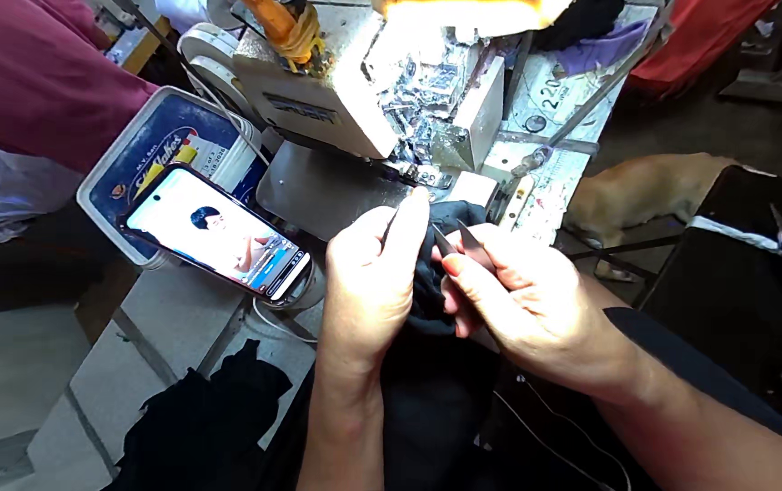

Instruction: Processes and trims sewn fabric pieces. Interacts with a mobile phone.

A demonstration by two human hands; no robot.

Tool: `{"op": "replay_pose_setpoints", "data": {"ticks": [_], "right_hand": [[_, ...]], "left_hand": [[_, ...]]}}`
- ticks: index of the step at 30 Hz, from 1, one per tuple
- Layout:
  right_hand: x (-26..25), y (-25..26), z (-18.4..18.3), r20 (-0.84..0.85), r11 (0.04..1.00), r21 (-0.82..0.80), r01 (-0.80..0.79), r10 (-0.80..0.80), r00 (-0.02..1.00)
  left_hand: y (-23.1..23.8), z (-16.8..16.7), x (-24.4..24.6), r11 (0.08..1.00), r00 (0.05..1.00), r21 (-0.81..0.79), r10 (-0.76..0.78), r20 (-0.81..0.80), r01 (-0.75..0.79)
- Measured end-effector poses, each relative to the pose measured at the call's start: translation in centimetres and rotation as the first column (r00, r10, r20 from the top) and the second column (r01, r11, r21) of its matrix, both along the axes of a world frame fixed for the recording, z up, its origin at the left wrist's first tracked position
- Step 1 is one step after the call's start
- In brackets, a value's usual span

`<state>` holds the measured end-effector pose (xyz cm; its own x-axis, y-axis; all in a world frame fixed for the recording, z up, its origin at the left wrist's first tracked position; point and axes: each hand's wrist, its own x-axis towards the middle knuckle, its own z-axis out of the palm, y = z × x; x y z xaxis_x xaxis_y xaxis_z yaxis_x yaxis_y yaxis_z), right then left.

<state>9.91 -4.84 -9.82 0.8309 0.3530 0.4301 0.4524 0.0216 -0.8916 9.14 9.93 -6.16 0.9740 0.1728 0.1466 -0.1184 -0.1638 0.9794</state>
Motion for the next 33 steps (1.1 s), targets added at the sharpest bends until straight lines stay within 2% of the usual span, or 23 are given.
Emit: {"op": "replay_pose_setpoints", "data": {"ticks": [6,10,13,15,18,19,22,25,27,30,33], "right_hand": [[0.1,0.1,-0.4,0.164,0.993,-0.051,0.105,-0.095,0.982],[0.0,0.4,-0.8,0.187,0.989,-0.040,0.144,-0.134,0.973],[-0.2,0.4,-0.9,0.160,0.979,0.062,0.192,-0.200,0.967],[0.3,-0.7,0.6,0.117,0.954,0.150,0.258,-0.276,0.954],[1.7,-2.1,2.6,0.088,0.900,0.313,0.302,-0.344,0.935],[1.9,-2.4,2.8,0.094,0.906,0.315,0.283,-0.326,0.941],[1.6,-2.4,2.1,0.091,0.955,0.187,0.230,-0.250,0.964],[1.2,-2.2,1.4,-0.044,0.985,0.087,0.146,-0.142,0.989],[1.1,-1.9,1.4,-0.078,0.991,0.071,0.112,-0.106,0.991],[0.8,-1.7,1.5,-0.054,0.983,0.048,0.176,-0.173,0.983],[0.8,-1.6,1.3,0.002,0.968,0.068,0.241,-0.242,0.970]], "left_hand": [[0.0,-0.1,-0.1,0.999,0.999,0.041,-0.019,0.045,0.017],[-0.1,0.0,-0.2,0.997,0.997,0.072,-0.037,0.068,0.032],[-0.4,0.2,-0.3,0.987,0.997,0.160,-0.033,0.072,0.021],[-0.3,0.1,-0.3,0.976,0.997,0.220,-0.016,0.079,-0.002],[0.0,0.1,-0.2,0.978,0.997,0.209,-0.021,0.078,0.004],[0.0,0.2,-0.2,0.980,0.996,0.200,-0.036,0.080,0.019],[-0.1,0.5,-0.4,0.978,0.988,0.182,-0.119,0.096,0.100],[0.0,0.7,-0.7,0.974,0.977,0.156,-0.185,0.106,0.167],[-0.1,0.8,-0.8,0.972,0.973,0.140,-0.202,0.111,0.186],[0.0,0.9,-0.9,0.967,0.966,0.132,-0.233,0.109,0.218],[0.2,1.0,-1.0,0.960,0.979,0.235,-0.178,0.101,0.151]]}}
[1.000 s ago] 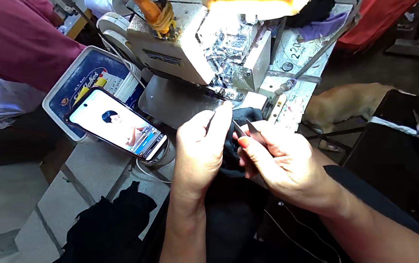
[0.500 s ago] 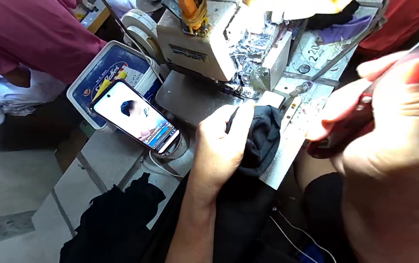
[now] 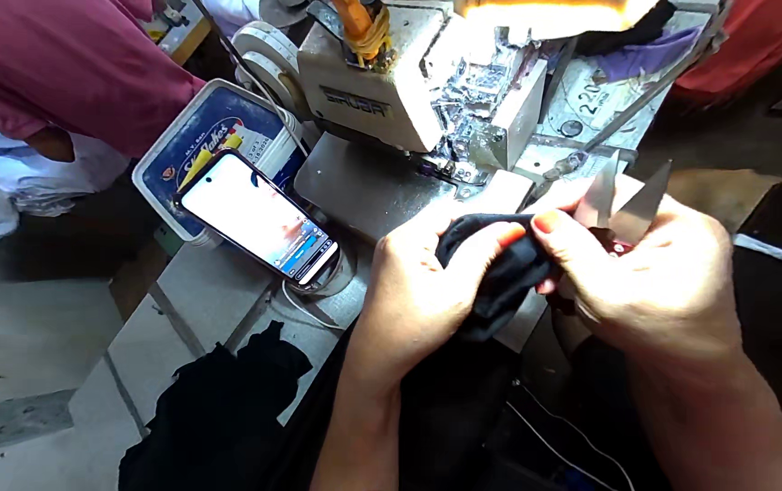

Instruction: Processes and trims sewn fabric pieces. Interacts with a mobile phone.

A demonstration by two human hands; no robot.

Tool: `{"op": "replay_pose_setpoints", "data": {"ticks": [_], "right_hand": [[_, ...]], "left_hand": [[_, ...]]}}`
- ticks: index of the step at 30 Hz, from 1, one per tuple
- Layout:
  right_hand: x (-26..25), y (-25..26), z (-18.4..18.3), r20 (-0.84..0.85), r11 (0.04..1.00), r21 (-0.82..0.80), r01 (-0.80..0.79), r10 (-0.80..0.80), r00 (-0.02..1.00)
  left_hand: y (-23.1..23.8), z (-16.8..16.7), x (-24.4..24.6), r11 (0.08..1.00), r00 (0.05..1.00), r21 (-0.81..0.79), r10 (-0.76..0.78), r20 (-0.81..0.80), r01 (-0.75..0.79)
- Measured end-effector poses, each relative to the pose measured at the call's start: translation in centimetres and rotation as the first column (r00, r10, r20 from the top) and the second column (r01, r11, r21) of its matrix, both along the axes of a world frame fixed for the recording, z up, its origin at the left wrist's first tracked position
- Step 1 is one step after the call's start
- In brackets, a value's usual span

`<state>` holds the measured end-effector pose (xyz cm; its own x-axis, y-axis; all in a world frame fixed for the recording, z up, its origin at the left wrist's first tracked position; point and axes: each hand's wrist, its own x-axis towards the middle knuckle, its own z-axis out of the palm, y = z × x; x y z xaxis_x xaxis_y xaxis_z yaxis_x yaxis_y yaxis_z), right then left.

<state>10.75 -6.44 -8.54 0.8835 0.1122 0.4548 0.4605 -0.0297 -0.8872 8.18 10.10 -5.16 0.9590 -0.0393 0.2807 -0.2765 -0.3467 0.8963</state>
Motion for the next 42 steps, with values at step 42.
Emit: {"op": "replay_pose_setpoints", "data": {"ticks": [42], "right_hand": [[0.6,0.7,-0.2,-0.016,0.972,0.190,-0.139,0.145,0.989]], "left_hand": [[0.3,-0.5,0.5,0.994,0.991,-0.108,0.019,-0.135,-0.034]]}}
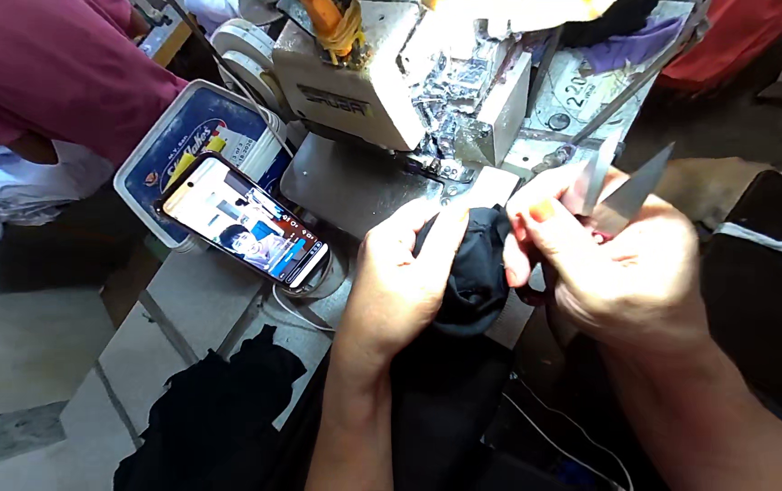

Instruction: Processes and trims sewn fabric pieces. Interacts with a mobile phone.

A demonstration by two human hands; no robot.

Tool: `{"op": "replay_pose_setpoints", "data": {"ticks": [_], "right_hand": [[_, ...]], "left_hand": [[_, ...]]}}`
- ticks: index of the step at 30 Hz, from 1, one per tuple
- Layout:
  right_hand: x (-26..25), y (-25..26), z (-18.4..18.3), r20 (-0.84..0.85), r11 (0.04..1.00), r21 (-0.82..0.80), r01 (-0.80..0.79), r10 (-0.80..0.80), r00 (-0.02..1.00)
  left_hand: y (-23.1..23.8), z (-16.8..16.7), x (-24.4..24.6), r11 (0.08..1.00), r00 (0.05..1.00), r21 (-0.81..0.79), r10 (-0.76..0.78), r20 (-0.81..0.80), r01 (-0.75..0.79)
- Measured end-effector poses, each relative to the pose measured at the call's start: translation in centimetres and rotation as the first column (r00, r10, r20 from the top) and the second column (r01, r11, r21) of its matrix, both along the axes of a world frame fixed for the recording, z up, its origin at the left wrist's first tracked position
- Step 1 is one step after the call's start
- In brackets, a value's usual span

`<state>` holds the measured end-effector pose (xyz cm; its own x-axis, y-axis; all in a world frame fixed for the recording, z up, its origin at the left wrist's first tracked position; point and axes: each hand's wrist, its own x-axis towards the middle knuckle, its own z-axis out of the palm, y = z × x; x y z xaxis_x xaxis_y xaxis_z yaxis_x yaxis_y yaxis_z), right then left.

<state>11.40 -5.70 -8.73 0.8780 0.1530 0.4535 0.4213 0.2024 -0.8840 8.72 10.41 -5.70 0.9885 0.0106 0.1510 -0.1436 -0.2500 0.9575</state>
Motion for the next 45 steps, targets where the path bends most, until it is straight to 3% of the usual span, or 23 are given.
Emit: {"op": "replay_pose_setpoints", "data": {"ticks": [2,4,7,12,26,29,31,33,35,37,39,40,42,45], "right_hand": [[0.5,-0.5,-0.1,0.070,0.999,-0.032,-0.007,0.010,0.998],[0.9,-1.6,-0.5,0.221,0.973,-0.230,0.013,0.040,0.975],[0.6,-2.7,-0.9,0.287,0.864,-0.487,0.126,0.022,0.958],[0.4,-3.0,-0.9,0.471,0.728,-0.599,0.333,-0.015,0.882],[0.9,-3.0,-0.4,0.556,0.707,-0.621,0.338,0.093,0.826],[1.0,-3.0,-0.5,0.560,0.754,-0.566,0.333,0.056,0.826],[1.0,-3.1,-0.5,0.475,0.852,-0.467,0.237,0.016,0.880],[1.5,-2.9,-0.6,0.347,0.931,-0.360,0.055,0.079,0.935],[2.1,-2.0,-0.7,0.271,0.949,-0.310,-0.056,0.145,0.952],[2.7,-0.9,-0.8,0.302,0.935,-0.356,-0.014,0.129,0.945],[3.0,0.0,-0.9,0.418,0.879,-0.453,0.150,0.061,0.906],[3.1,0.4,-1.0,0.480,0.839,-0.492,0.232,0.038,0.877],[3.1,1.1,-1.3,0.571,0.784,-0.512,0.350,0.007,0.821],[2.8,1.5,-1.5,0.595,0.746,-0.524,0.412,-0.026,0.803]], "left_hand": [[0.0,0.0,0.0,1.000,1.000,-0.028,-0.003,-0.004,0.003],[0.2,0.0,0.0,0.998,1.000,-0.068,-0.016,-0.013,0.015],[0.3,0.1,0.0,0.996,0.999,-0.087,-0.026,-0.029,0.023],[0.2,0.1,0.1,0.997,1.000,-0.070,-0.027,-0.016,0.025],[-0.1,0.2,-0.1,0.995,1.000,0.097,0.010,0.029,-0.013],[-0.1,0.1,-0.1,0.996,0.999,0.093,0.007,0.033,-0.010],[-0.1,0.1,-0.1,0.996,0.999,0.086,-0.002,0.038,-0.001],[0.0,0.2,-0.1,0.994,0.998,0.106,-0.021,0.054,0.015],[0.3,0.4,-0.2,0.990,0.996,0.135,-0.057,0.068,0.048],[1.0,1.0,-0.5,0.978,0.996,0.208,-0.036,0.076,0.019],[2.5,1.5,-1.2,0.907,0.982,0.383,0.131,0.134,-0.174],[3.5,1.8,-1.6,0.818,0.948,0.481,0.252,0.194,-0.316],[5.7,2.4,-2.3,0.590,0.819,0.582,0.500,0.280,-0.559],[8.6,2.7,-2.5,0.364,0.614,0.618,0.749,0.251,-0.697]]}}
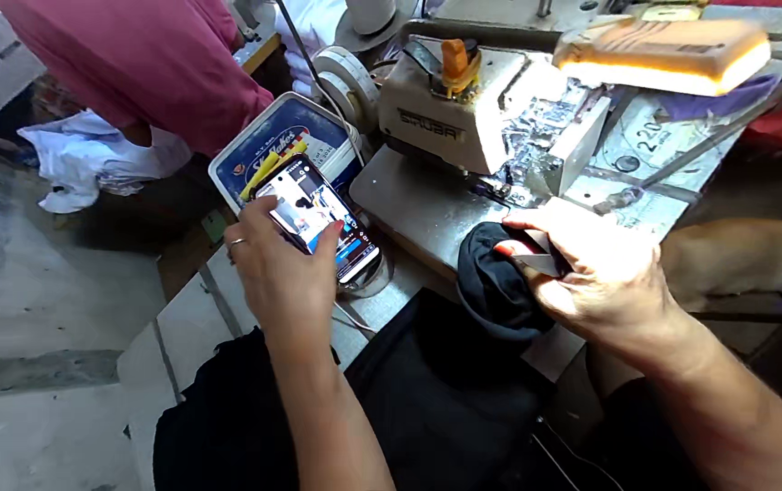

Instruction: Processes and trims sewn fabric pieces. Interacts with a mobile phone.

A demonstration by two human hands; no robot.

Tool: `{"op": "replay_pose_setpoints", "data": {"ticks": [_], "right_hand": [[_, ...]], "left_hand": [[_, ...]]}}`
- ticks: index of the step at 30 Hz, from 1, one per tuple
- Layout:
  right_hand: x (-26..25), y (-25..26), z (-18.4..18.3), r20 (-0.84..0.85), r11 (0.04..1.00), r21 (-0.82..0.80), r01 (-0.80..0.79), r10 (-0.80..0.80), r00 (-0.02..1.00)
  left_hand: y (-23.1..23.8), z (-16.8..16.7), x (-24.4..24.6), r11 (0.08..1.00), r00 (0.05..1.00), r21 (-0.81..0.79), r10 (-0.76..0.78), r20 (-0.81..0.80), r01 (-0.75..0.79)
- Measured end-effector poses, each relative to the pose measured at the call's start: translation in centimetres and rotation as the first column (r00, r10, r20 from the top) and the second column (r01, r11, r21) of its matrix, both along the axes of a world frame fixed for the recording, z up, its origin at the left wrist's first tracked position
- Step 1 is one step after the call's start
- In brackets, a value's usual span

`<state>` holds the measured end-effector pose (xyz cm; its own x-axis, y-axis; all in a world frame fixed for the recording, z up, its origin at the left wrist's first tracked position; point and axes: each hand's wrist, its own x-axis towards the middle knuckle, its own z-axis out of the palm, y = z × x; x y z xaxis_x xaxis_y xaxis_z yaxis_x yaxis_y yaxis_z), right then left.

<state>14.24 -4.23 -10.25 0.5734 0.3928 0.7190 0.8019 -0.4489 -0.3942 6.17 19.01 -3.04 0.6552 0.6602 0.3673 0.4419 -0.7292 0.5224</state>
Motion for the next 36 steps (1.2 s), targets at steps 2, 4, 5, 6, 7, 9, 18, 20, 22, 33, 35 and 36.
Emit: {"op": "replay_pose_setpoints", "data": {"ticks": [2,4,5,6,7,9,18,20,22,33,35,36], "right_hand": [[-0.1,0.0,0.0,-0.012,1.000,-0.013,0.017,-0.017,1.000],[-0.2,0.1,0.1,-0.023,0.999,-0.019,0.028,-0.028,0.999],[-0.3,0.0,0.1,-0.033,0.999,-0.021,0.031,-0.032,0.999],[-0.3,0.0,0.2,-0.045,0.999,-0.023,0.034,-0.035,0.998],[-0.3,0.0,0.1,-0.055,0.999,-0.022,0.035,-0.036,0.998],[-0.4,0.0,0.1,-0.061,0.999,-0.027,0.038,-0.040,0.997],[-0.3,-0.1,-0.1,-0.073,0.999,-0.008,0.039,-0.040,0.997],[-0.3,-0.2,-0.1,-0.078,0.999,-0.007,0.039,-0.039,0.996],[-0.3,-0.2,-0.1,-0.078,0.999,-0.004,0.039,-0.040,0.996],[-0.3,-0.3,-0.3,-0.075,0.999,-0.005,0.034,-0.034,0.997],[-0.3,-0.3,-0.3,-0.075,0.999,-0.006,0.033,-0.034,0.997],[-0.3,-0.4,-0.3,-0.072,0.999,-0.008,0.032,-0.032,0.997]], "left_hand": [[1.0,-0.6,0.2,0.993,0.993,-0.017,0.117,-0.014,-0.117],[1.4,-1.2,0.7,0.986,0.987,-0.040,0.160,-0.033,-0.161],[1.5,-1.4,0.9,0.985,0.986,-0.051,0.162,-0.040,-0.164],[1.6,-1.7,1.0,0.984,0.985,-0.059,0.162,-0.050,-0.165],[1.6,-1.9,1.2,0.984,0.985,-0.067,0.162,-0.063,-0.166],[1.9,-2.3,1.5,0.983,0.984,-0.085,0.158,-0.078,-0.164],[3.2,-3.1,1.1,0.986,0.996,-0.150,0.084,0.030,-0.079],[3.5,-2.9,0.8,0.984,0.997,-0.167,0.071,0.037,-0.064],[3.7,-2.7,0.6,0.981,0.997,-0.191,0.054,0.047,-0.044],[4.0,-2.3,0.0,0.963,1.000,-0.269,0.019,0.019,-0.013],[4.2,-2.2,0.3,0.958,0.999,-0.287,0.034,0.030,-0.023],[4.3,-2.1,0.4,0.955,0.999,-0.294,0.035,0.036,-0.023]]}}
